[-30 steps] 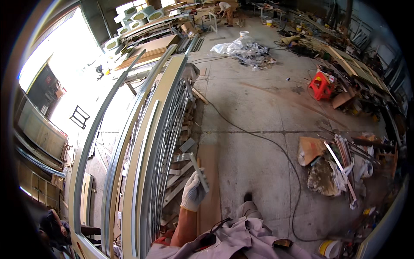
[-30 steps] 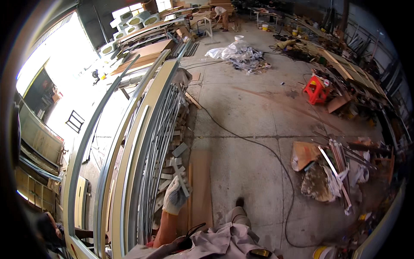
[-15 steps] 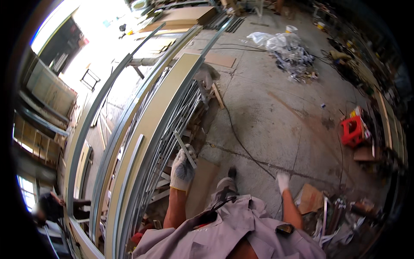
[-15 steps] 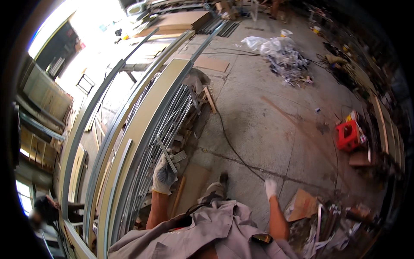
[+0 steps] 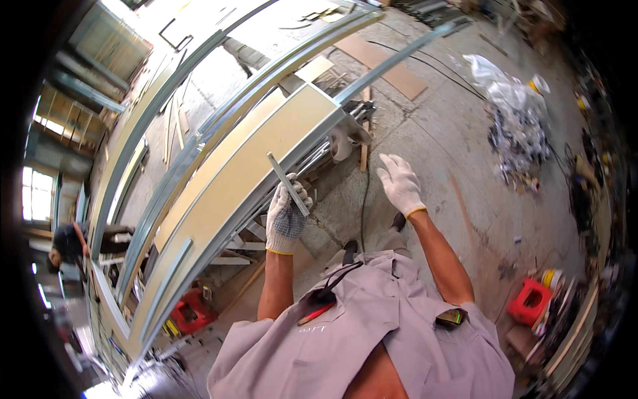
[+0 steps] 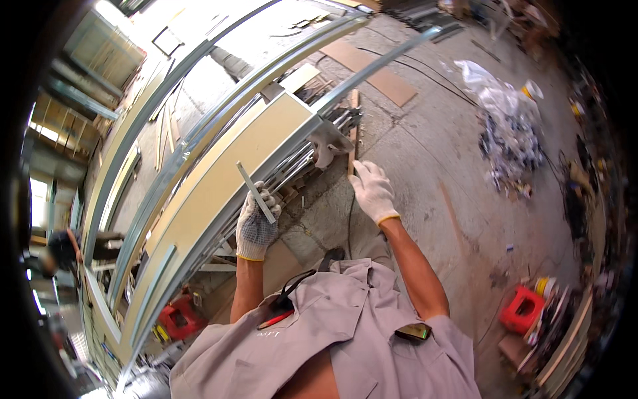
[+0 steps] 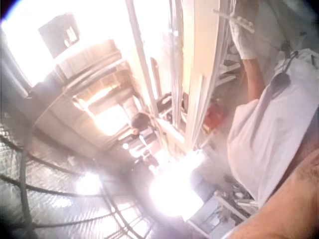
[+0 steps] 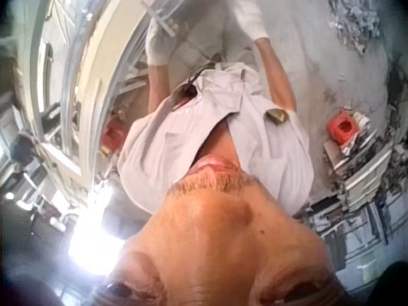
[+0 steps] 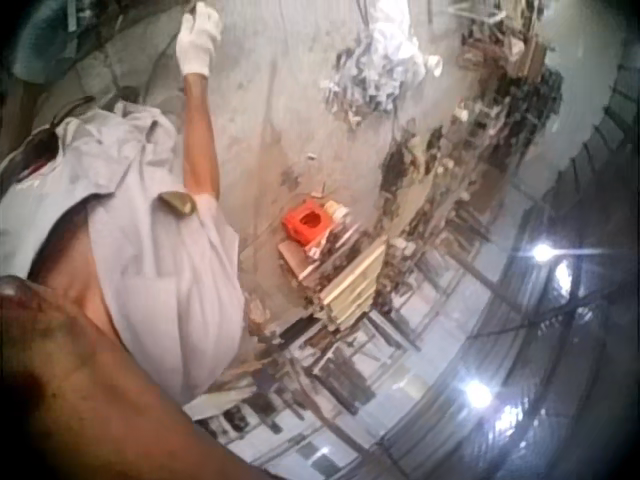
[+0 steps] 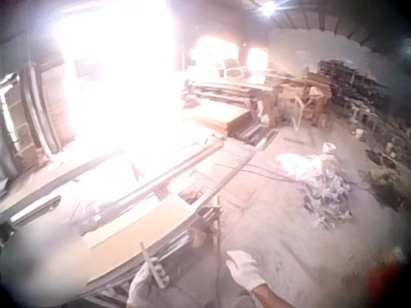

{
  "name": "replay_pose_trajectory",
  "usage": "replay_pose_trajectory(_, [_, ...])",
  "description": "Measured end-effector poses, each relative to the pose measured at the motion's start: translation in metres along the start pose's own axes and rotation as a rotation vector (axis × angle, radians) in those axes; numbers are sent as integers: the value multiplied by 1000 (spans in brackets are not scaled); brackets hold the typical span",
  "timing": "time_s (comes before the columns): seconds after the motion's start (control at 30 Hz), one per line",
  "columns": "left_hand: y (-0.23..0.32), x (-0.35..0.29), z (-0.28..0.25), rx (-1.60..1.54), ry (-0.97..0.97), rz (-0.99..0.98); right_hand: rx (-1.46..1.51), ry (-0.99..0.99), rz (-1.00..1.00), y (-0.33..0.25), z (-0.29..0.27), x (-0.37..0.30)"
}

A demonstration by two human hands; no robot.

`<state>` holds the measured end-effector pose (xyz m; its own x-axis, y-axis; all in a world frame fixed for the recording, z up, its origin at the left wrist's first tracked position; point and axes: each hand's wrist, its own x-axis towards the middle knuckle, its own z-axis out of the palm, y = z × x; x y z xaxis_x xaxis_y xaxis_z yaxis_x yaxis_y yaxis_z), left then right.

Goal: The person assembles a window frame by inserting metal profiles into a frame structure, applying sealant with a caulking gun, and securing components with a screwdriver. The person repeatedly aligns and fastens parts of the frame.

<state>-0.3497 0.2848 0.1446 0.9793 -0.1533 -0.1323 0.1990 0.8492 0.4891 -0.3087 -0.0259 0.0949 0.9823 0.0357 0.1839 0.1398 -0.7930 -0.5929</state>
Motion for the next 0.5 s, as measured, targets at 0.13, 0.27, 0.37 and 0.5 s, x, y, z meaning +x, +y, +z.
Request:
replay_pose_trajectory(0.13, [-46, 28, 17, 57, 220, 226, -124, -50, -276, 14, 36, 142])
replay_pose_trajectory(0.27, [-96, 26, 25, -201, 365, 378, -129, -223, -456, 0, 80, 240])
replay_pose_trajectory(0.37, [-137, 33, 57, -212, 425, 487, -241, -432, -493, -11, 90, 285])
replay_pose_trajectory(0.5, [-170, 60, 93, -247, 661, 597, -305, -403, -611, -24, 107, 326])
